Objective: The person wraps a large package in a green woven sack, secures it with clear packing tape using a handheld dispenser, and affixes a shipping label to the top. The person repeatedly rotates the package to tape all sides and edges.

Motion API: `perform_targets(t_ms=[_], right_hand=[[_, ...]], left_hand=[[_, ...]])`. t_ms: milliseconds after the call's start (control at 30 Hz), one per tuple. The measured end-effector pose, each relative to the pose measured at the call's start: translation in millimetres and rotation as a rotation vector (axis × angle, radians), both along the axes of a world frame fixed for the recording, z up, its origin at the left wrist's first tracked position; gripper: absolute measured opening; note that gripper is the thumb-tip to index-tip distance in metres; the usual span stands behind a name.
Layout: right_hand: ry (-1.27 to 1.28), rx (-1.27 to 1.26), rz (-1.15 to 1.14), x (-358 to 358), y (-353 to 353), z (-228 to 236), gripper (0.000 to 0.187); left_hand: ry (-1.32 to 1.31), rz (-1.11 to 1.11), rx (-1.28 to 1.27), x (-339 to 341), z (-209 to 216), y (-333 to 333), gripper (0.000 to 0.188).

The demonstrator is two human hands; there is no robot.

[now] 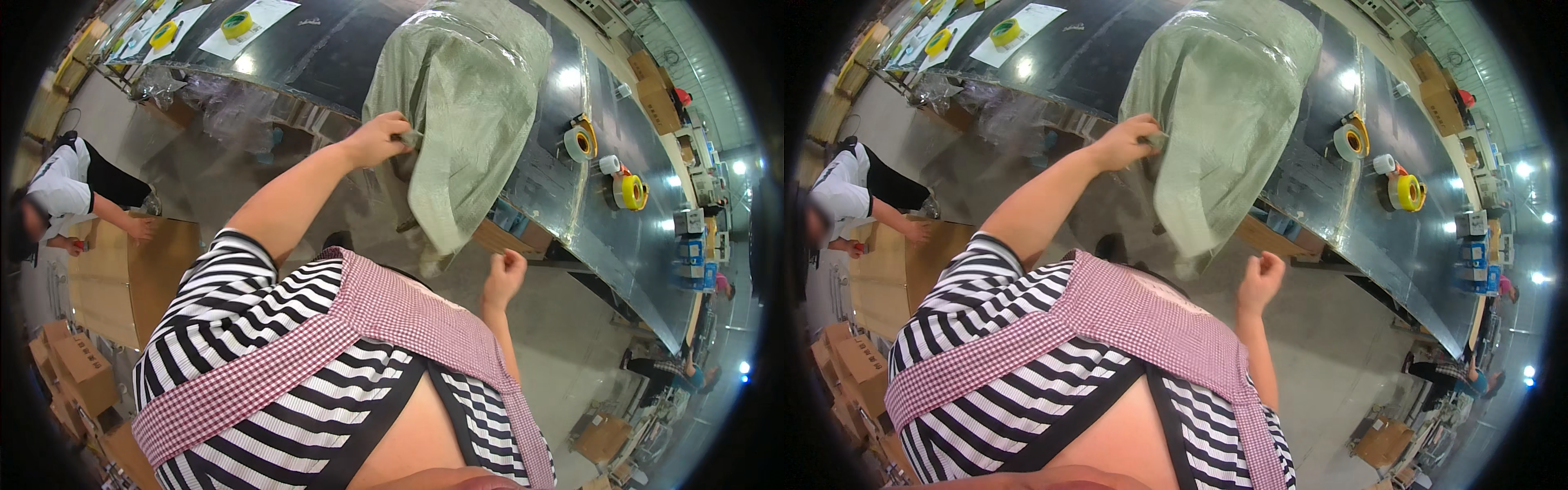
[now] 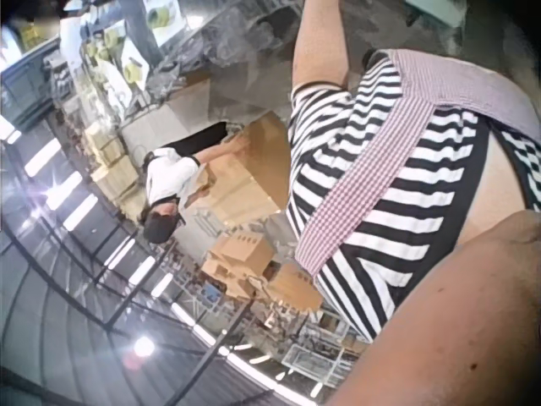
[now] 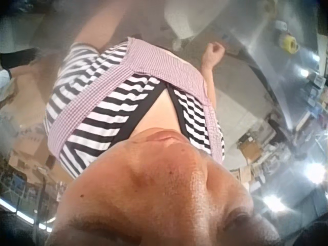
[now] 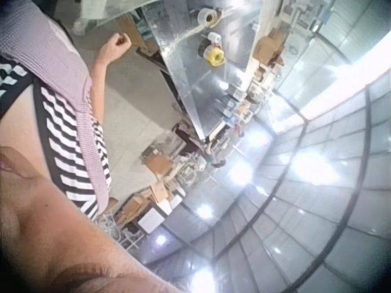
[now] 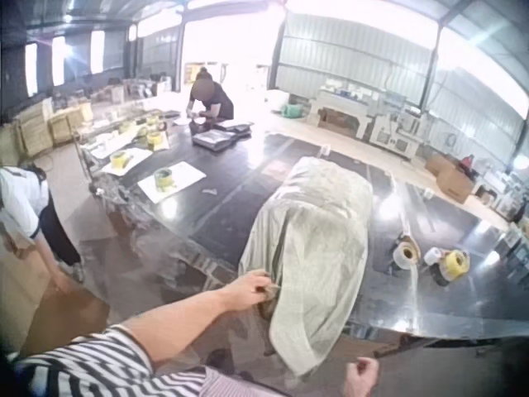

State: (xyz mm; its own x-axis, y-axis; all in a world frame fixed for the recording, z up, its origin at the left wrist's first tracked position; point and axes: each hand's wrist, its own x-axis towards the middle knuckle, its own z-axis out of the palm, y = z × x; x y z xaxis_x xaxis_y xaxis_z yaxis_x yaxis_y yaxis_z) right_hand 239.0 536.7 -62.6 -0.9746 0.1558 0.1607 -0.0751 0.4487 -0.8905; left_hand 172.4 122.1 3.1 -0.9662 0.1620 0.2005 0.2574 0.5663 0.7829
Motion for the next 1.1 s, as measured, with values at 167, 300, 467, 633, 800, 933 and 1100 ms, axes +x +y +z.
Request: perform_targets(t_ms=[167, 300, 467, 633, 800, 933, 1100], right_hand=[[-0.689, -0.417, 1.245, 21.8, -115.5, 124.6, 0.024], [-0.354, -0.340, 0.602, -22.9, -163.0, 76.7, 0.018], [-0.090, -1.254, 0.066, -95.3, -95.0, 75.7, 0.031], [-0.225, -1.310, 0.638, -47.8, -140.2, 101.8, 0.049], [0.122, -0.828, 0.299, -102.0, -150.6, 72.4, 0.078], [-0.460, -0.321, 0.204, -62.9, -194.9, 40.1, 0.102], [-1.075, -1.156, 0.454, -17.3, -210.9, 68.9, 0.065]], left_hand=[[-0.108, 0.035, 1.334, 21.5, 5.9, -34.2, 0.029], [-0.015, 0.030, 1.383, 25.4, 16.8, -51.4, 0.026], [0.053, -0.129, 1.394, 41.8, 36.8, -90.5, 0.001], [0.078, -0.319, 1.440, 30.3, 33.9, -80.3, 0.014], [0.025, -0.377, 1.545, 25.9, 41.1, -69.5, 0.010], [0.094, -0.222, 1.697, 26.9, 32.9, -44.9, 0.012], [-0.158, 0.229, 1.784, 69.9, -3.0, -16.5, 0.041]])
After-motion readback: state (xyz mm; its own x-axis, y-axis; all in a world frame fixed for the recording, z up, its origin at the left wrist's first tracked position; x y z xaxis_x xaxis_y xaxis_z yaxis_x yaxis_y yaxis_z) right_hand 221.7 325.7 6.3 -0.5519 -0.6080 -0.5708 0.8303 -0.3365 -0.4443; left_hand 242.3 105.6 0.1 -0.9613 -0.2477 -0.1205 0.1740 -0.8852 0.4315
